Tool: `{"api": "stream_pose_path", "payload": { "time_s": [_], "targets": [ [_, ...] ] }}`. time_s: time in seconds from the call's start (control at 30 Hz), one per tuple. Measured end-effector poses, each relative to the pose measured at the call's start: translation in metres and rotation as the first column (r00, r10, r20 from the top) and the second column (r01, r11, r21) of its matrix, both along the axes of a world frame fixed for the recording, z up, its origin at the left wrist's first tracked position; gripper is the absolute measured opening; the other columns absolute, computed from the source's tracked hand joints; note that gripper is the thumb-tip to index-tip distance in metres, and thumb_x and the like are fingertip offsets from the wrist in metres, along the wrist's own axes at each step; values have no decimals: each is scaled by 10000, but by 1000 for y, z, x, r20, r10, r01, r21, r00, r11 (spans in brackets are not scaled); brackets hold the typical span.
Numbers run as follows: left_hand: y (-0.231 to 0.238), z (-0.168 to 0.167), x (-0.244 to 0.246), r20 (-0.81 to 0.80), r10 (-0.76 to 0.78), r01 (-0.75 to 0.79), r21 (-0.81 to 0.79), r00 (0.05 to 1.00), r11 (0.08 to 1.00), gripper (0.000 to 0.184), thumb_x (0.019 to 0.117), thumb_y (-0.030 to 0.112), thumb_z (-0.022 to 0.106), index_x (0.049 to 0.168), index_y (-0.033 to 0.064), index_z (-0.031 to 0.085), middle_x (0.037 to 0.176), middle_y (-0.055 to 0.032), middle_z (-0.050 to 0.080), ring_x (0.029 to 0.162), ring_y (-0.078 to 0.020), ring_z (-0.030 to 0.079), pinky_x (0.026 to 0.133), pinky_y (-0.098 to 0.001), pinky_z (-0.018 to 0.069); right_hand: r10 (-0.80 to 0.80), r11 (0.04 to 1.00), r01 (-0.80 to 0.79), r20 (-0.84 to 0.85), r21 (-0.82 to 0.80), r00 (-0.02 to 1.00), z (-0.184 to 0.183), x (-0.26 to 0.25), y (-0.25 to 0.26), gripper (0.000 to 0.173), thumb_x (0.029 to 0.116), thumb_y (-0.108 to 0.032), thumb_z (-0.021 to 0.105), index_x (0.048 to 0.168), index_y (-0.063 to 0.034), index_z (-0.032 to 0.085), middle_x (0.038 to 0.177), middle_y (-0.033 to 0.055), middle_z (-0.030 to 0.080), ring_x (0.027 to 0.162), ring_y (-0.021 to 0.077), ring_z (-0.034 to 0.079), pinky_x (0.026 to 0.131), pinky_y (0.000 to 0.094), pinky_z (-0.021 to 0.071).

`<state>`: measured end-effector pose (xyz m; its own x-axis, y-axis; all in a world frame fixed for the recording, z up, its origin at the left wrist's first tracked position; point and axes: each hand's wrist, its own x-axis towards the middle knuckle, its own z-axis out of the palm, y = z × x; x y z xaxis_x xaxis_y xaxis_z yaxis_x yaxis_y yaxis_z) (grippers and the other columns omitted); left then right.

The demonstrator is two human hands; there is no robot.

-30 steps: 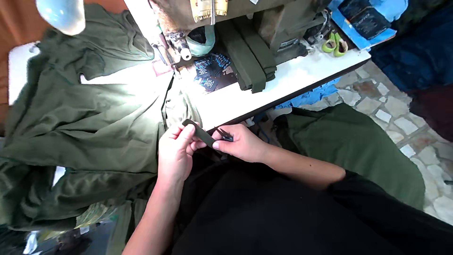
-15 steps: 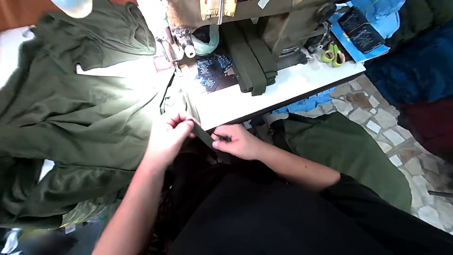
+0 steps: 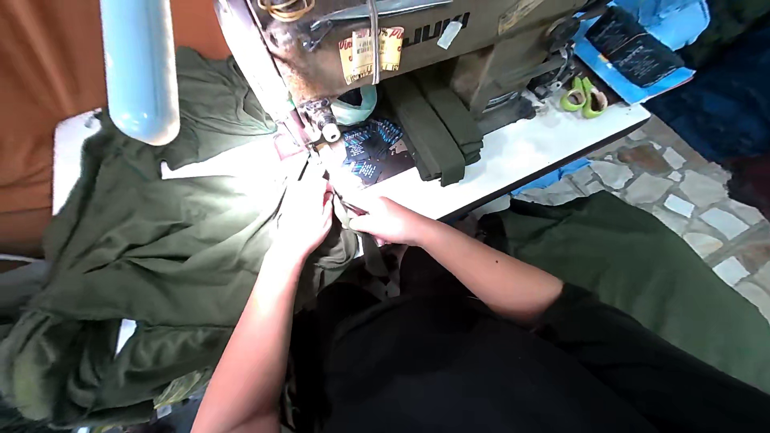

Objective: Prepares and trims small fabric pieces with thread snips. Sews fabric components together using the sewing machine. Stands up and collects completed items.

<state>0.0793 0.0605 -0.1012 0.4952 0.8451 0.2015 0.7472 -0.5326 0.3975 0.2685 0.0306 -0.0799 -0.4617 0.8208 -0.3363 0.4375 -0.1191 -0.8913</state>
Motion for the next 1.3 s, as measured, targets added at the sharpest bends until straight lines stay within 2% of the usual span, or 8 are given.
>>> {"api": "stream_pose_path", "payload": {
  "time_s": [0.1,0.23,0.5,0.63,0.8,0.9,1.1,1.3],
  "targets": [
    [7,-19,3,-113,3,4,59,994,998,263,1009,47,467,1111,-50,688,1381,-292,582,1317,-471,537,1089,-628,403,-92,985,92,5,-149,996,1,-4,4,339,1078,-191,519,1387,-55,548,717,69,520,486,99,468,476,242,431],
    [4,-25,-1,-113,0,13,110,994,994,211,998,46,505,1067,-27,690,1283,-266,623,1219,-459,589,1028,-627,441,-78,994,79,-4,80,997,-5,-10,-3,204,1069,-127,521,1102,33,642,696,109,537,499,130,488,488,261,444],
    [1,-25,-1,-144,27,-18,66,989,998,292,1018,90,461,1161,-47,676,1376,-284,583,1317,-469,531,1099,-631,386,-43,989,36,45,141,998,-1,-9,-2,228,1074,-130,518,1114,36,670,716,116,572,529,146,525,522,291,478],
    [-12,-22,2,-131,61,-56,38,989,998,267,988,103,488,1052,-64,687,1217,-294,648,1194,-476,605,1007,-656,428,25,983,-33,49,181,998,-3,-3,-6,185,1033,-86,563,910,22,649,705,77,551,594,122,515,584,287,453],
    [-2,-15,0,-122,64,-60,34,990,998,293,982,83,459,1093,-86,672,1306,-296,613,1237,-491,568,1038,-649,404,-5,994,0,51,105,999,0,-5,1,186,1032,-82,554,919,37,642,651,95,538,511,131,512,510,274,453],
    [-1,-9,-6,-47,28,-26,45,999,999,253,970,53,465,1035,-91,662,1168,-279,658,1110,-454,631,946,-610,466,15,997,-19,53,77,998,3,-4,2,164,1016,-68,570,913,35,644,648,90,530,523,128,507,516,272,442],
    [20,7,-5,29,186,-181,-131,982,975,276,1047,93,466,1048,-81,680,1045,-247,700,1015,-383,673,900,-575,485,43,991,-63,157,122,987,8,-12,18,220,1034,-111,531,930,29,667,821,132,614,785,225,586,712,404,463],
    [39,23,6,-143,269,-299,-263,952,918,224,1034,107,571,952,-73,675,931,-227,658,927,-355,638,837,-557,472,41,993,-62,201,103,979,11,-18,26,263,1061,-145,516,978,42,682,881,158,646,824,245,622,748,419,491]
  ]
}}
